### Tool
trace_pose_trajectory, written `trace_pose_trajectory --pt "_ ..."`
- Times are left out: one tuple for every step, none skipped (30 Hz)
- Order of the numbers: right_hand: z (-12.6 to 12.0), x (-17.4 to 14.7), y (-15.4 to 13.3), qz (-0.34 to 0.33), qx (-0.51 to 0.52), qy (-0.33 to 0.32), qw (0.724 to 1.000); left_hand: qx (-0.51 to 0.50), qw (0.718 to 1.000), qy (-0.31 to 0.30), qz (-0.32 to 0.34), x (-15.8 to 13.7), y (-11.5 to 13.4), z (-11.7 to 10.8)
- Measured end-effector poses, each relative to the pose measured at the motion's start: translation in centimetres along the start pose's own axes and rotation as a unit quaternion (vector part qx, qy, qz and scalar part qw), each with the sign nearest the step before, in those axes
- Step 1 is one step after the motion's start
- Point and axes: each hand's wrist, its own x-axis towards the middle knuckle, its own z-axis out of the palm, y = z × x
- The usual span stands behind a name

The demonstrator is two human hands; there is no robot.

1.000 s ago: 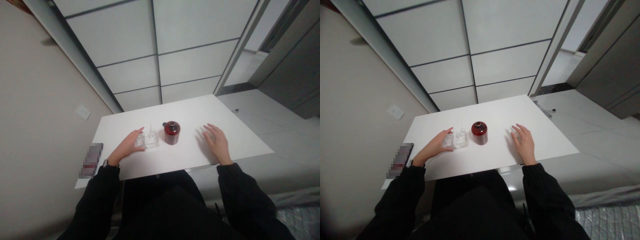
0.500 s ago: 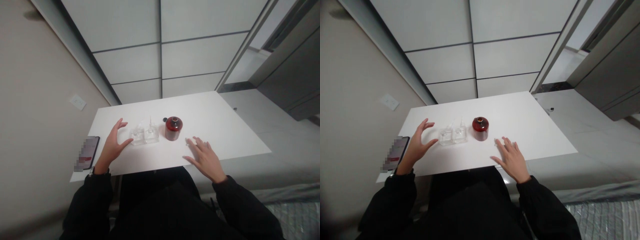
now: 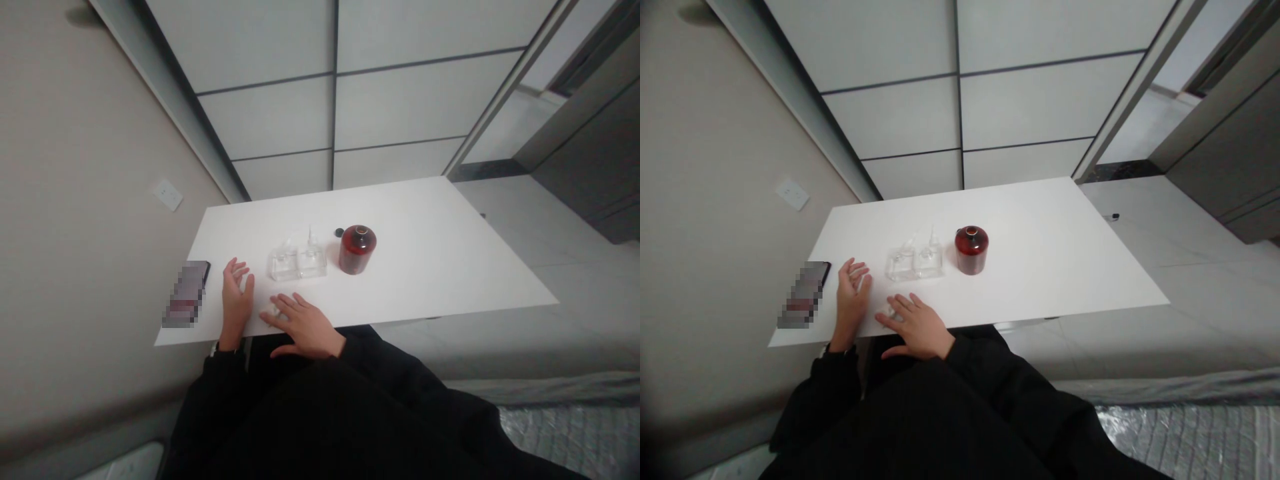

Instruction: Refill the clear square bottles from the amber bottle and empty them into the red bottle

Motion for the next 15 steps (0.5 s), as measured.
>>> trace_pose_trajectory --pt "0.0 0.0 0.0 0.001 -0.004 -0.001 1.000 0.001 1.000 0.000 -0.003 0.1 -0.1 0.0" --pt "-0.1 -0.5 0.2 0.008 -0.009 0.000 1.000 0.001 1.000 -0.001 -0.004 0.1 -0.1 -0.1" --pt "-0.3 -1.4 0.5 0.022 -0.017 0.005 1.000 0.001 1.000 -0.003 -0.005 0.2 -0.2 -0.1" --pt "-0.6 -2.8 1.0 0.041 -0.028 0.012 0.999 0.001 1.000 -0.005 -0.006 0.1 -0.2 -0.1" --pt "-1.0 -4.6 1.6 0.067 -0.043 0.025 0.996 0.000 1.000 -0.006 -0.007 0.1 -0.2 -0.1" --pt "-1.6 -6.7 2.4 0.100 -0.063 0.039 0.992 -0.001 1.000 -0.007 -0.008 0.0 -0.2 -0.1" --pt "-2.3 -9.2 3.4 0.134 -0.084 0.054 0.986 -0.002 1.000 -0.007 -0.010 0.0 -0.2 -0.1" --pt "-3.2 -11.7 4.5 0.171 -0.105 0.071 0.977 -0.002 1.000 -0.008 -0.011 -0.1 -0.2 -0.1" --pt "-4.2 -14.3 5.6 0.210 -0.126 0.087 0.966 -0.002 1.000 -0.008 -0.011 -0.1 -0.2 0.0" --pt "-5.2 -16.9 6.9 0.251 -0.150 0.102 0.951 -0.001 1.000 -0.009 -0.012 -0.1 -0.1 0.0" --pt "-6.1 -19.2 8.1 0.297 -0.174 0.113 0.932 0.000 1.000 -0.010 -0.012 -0.1 -0.1 0.0" --pt "-7.0 -21.3 9.4 0.339 -0.197 0.121 0.912 0.002 1.000 -0.012 -0.012 -0.1 0.0 0.0" --pt "-7.8 -23.0 10.7 0.380 -0.215 0.124 0.891 0.005 1.000 -0.014 -0.013 -0.1 0.2 0.0" --pt "-8.3 -24.4 11.9 0.411 -0.231 0.132 0.872 0.009 1.000 -0.016 -0.014 -0.1 0.3 0.0" --pt "-8.7 -25.3 13.0 0.432 -0.238 0.134 0.859 0.014 1.000 -0.019 -0.014 0.0 0.4 0.0"
